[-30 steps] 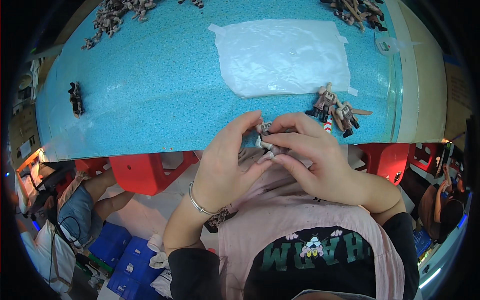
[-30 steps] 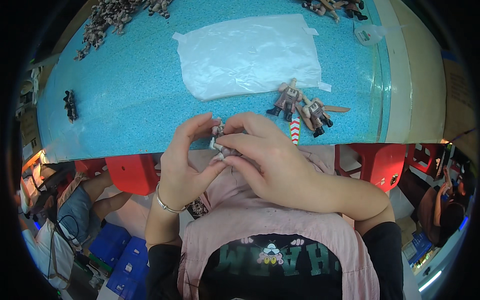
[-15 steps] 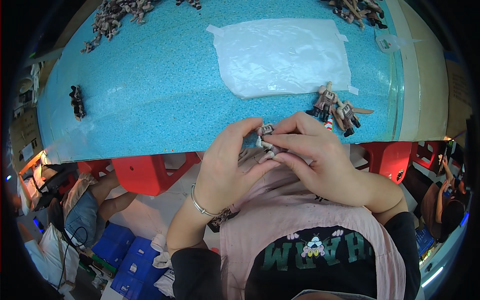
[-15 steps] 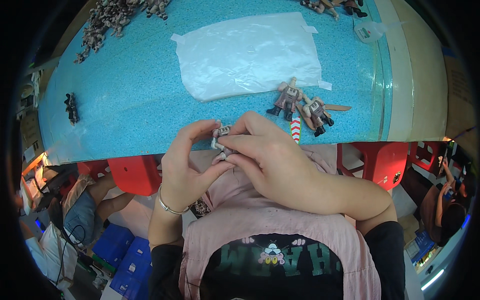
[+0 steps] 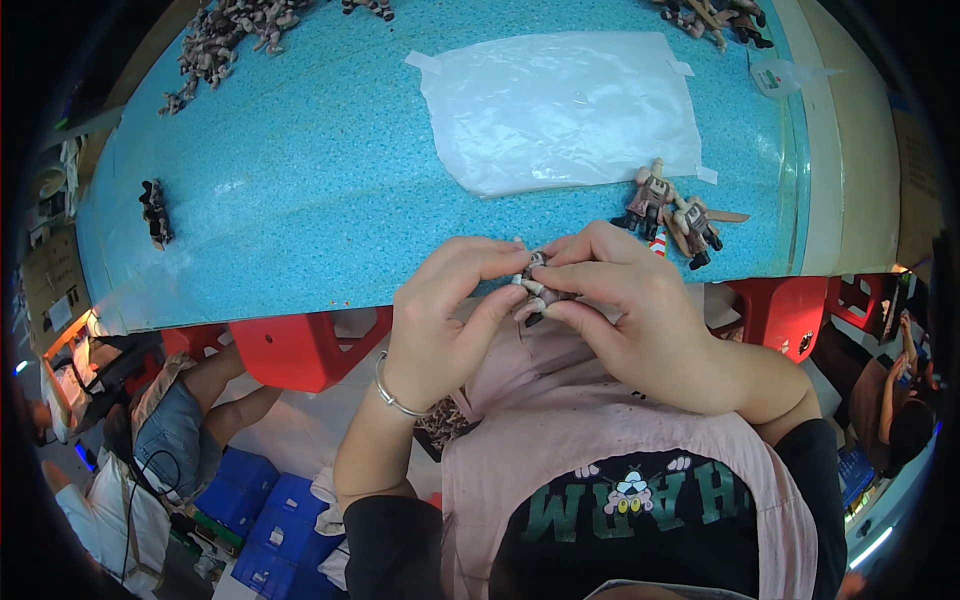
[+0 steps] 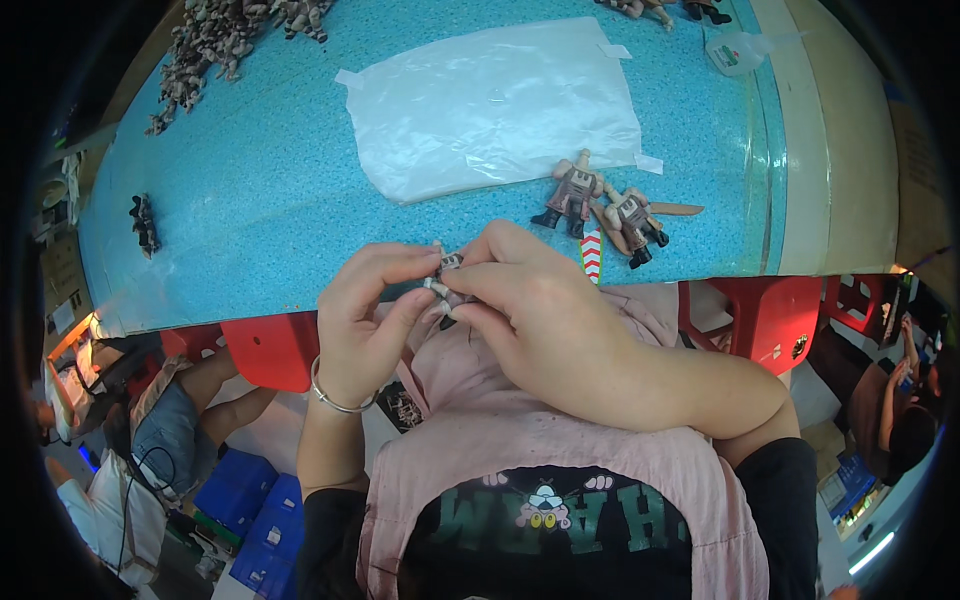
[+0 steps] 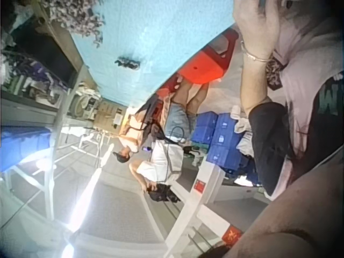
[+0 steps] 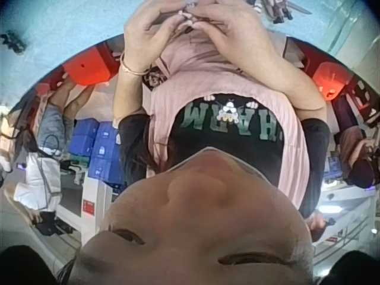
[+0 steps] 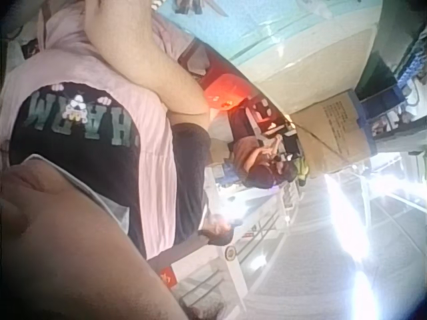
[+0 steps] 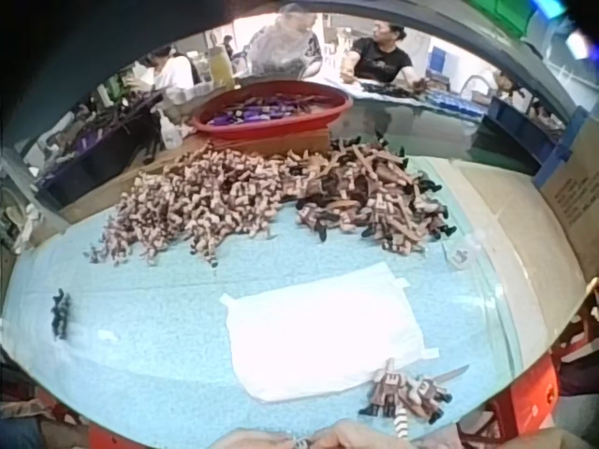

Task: The person assembles toy figurines by fitting parts together by hand, tears strips of tape, and applies glue to the figurines using a squeeze bottle.

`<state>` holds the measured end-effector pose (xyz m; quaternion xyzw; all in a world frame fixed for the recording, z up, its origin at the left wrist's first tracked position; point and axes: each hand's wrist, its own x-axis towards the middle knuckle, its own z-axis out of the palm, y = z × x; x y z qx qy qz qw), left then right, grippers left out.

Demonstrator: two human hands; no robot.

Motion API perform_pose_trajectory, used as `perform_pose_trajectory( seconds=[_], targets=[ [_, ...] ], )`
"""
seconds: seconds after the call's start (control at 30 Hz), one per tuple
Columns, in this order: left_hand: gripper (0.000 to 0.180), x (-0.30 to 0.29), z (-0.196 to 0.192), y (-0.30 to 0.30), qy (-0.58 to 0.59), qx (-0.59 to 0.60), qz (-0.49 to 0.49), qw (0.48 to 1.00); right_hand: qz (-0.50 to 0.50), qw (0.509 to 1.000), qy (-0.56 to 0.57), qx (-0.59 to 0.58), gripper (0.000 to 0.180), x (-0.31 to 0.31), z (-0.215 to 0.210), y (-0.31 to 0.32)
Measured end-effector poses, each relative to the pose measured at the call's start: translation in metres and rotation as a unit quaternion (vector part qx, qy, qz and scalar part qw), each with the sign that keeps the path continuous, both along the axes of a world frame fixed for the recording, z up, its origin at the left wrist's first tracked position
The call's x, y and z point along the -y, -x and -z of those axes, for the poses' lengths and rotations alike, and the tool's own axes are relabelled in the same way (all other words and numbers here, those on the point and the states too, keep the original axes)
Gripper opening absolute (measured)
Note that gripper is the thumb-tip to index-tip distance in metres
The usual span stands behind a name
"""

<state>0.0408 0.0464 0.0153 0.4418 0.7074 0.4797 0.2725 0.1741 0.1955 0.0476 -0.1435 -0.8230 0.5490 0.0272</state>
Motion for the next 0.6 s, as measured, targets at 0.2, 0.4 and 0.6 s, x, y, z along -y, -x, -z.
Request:
perform_pose_trajectory(
  seconds=[0.2,0.4,0.6],
  targets=[
    [0.021,0.001,0.003,-0.009,-0.013,0.003,-0.041,0.999,-0.024,0.999,0.014,0.036,0.026,-0.003,-0.001,0.002],
    [0.023,0.016,0.001,-0.019,-0.145,0.057,-0.155,0.976,0.072,0.989,0.020,-0.128,0.061,0.004,-0.009,-0.005],
    [0.025,0.021,-0.009,-0.034,-0.180,0.057,-0.199,0.962,0.107,0.876,0.469,-0.036,0.033,0.005,-0.008,-0.003]
  ],
)
